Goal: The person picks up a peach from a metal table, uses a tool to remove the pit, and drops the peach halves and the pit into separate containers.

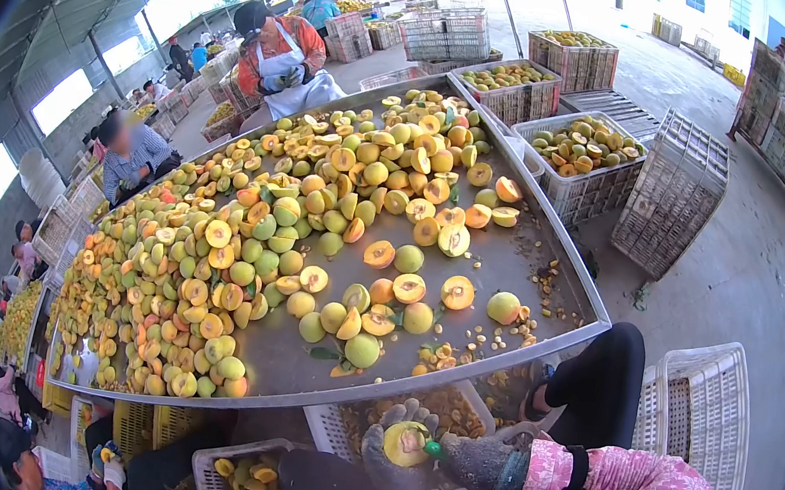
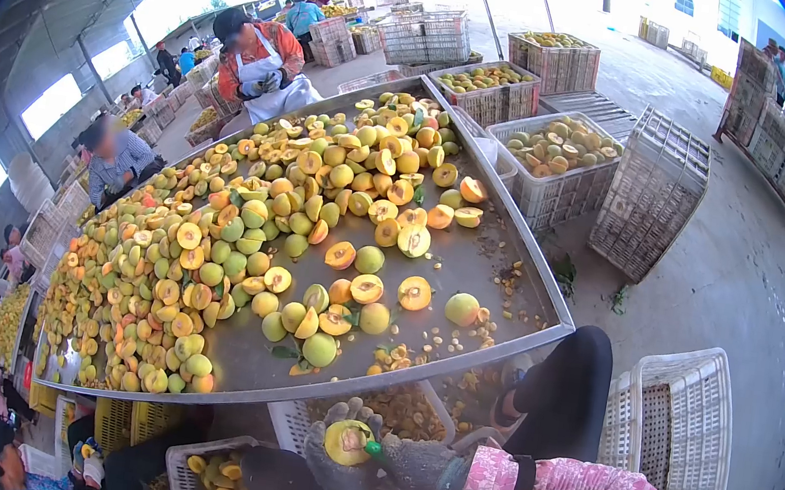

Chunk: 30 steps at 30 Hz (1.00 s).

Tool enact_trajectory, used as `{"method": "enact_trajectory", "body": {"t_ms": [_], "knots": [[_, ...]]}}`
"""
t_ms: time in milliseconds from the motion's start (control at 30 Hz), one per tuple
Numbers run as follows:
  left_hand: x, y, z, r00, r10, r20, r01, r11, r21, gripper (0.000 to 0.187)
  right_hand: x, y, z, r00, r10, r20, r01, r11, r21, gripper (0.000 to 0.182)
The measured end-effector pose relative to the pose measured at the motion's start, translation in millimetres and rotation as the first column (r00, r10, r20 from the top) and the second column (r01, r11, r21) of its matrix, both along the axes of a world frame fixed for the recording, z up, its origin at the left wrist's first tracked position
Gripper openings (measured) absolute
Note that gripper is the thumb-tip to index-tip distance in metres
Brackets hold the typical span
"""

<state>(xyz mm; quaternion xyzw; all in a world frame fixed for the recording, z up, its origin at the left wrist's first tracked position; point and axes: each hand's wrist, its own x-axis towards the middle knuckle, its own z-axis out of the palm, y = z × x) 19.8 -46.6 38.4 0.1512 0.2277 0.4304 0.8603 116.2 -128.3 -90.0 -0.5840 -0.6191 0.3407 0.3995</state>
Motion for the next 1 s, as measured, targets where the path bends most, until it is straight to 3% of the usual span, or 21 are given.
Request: {"method": "enact_trajectory", "body": {"t_ms": [100, 167, 300, 500, 567, 600, 667, 733, 800, 933, 1000], "knots": [[0.5, -3.9, 4.5, 1.000, 0.020, -0.003, -0.020, 0.999, 0.039, 0.044, 1.7, -1.9, 18.3, 0.998, -0.014, 0.065, 0.013, 1.000, 0.008, 0.039], [4.2, -8.9, 11.0, 0.947, 0.149, -0.284, -0.032, 0.925, 0.378, 0.039, 3.6, -2.7, 29.8, 0.995, -0.013, 0.095, 0.013, 1.000, -0.005, 0.040], [4.6, -9.8, 18.9, 0.951, 0.146, -0.274, -0.042, 0.934, 0.354, 0.041, -1.4, 1.2, 22.6, 0.996, 0.007, 0.092, -0.006, 1.000, -0.009, 0.042], [-0.7, -0.8, 3.6, 0.941, 0.123, -0.316, 0.015, 0.916, 0.400, 0.042, -23.2, 7.6, -59.6, 0.998, -0.018, -0.059, 0.020, 0.999, 0.044, 0.050], [-1.8, 0.1, 3.0, 0.978, 0.058, -0.201, -0.011, 0.974, 0.226, 0.036, -21.6, 5.7, -60.8, 0.999, -0.003, -0.053, 0.005, 0.999, 0.041, 0.051], [-1.3, -1.2, 3.8, 0.978, 0.054, -0.202, -0.007, 0.974, 0.225, 0.036, -20.5, 5.0, -61.4, 0.999, 0.013, -0.046, -0.011, 0.999, 0.040, 0.051], [-0.5, -4.7, 6.6, 0.860, 0.201, -0.469, 0.133, 0.800, 0.585, 0.030, -21.0, 4.9, -54.1, 0.998, 0.001, -0.056, 0.000, 1.000, 0.015, 0.052], [-1.3, -3.0, 0.4, 0.868, 0.190, -0.459, 0.109, 0.828, 0.550, 0.029, -22.0, 6.2, -30.1, 0.998, -0.006, -0.067, 0.006, 1.000, -0.008, 0.052], [-1.8, -1.9, -5.0, 0.875, 0.182, -0.449, 0.087, 0.853, 0.514, 0.029, -19.4, 7.1, 21.4, 0.997, -0.024, 0.073, 0.038, 0.978, -0.203, 0.051], [-3.8, -1.6, -14.1, 0.857, 0.197, -0.476, 0.108, 0.835, 0.540, 0.031, -16.9, 5.1, 42.5, 0.990, -0.003, 0.140, 0.026, 0.987, -0.161, 0.049], [-4.4, -1.4, -13.1, 0.850, 0.173, -0.498, 0.124, 0.852, 0.508, 0.033, -10.3, 3.1, 89.9, 0.975, 0.022, 0.222, 0.070, 0.913, -0.401, 0.046]]}}
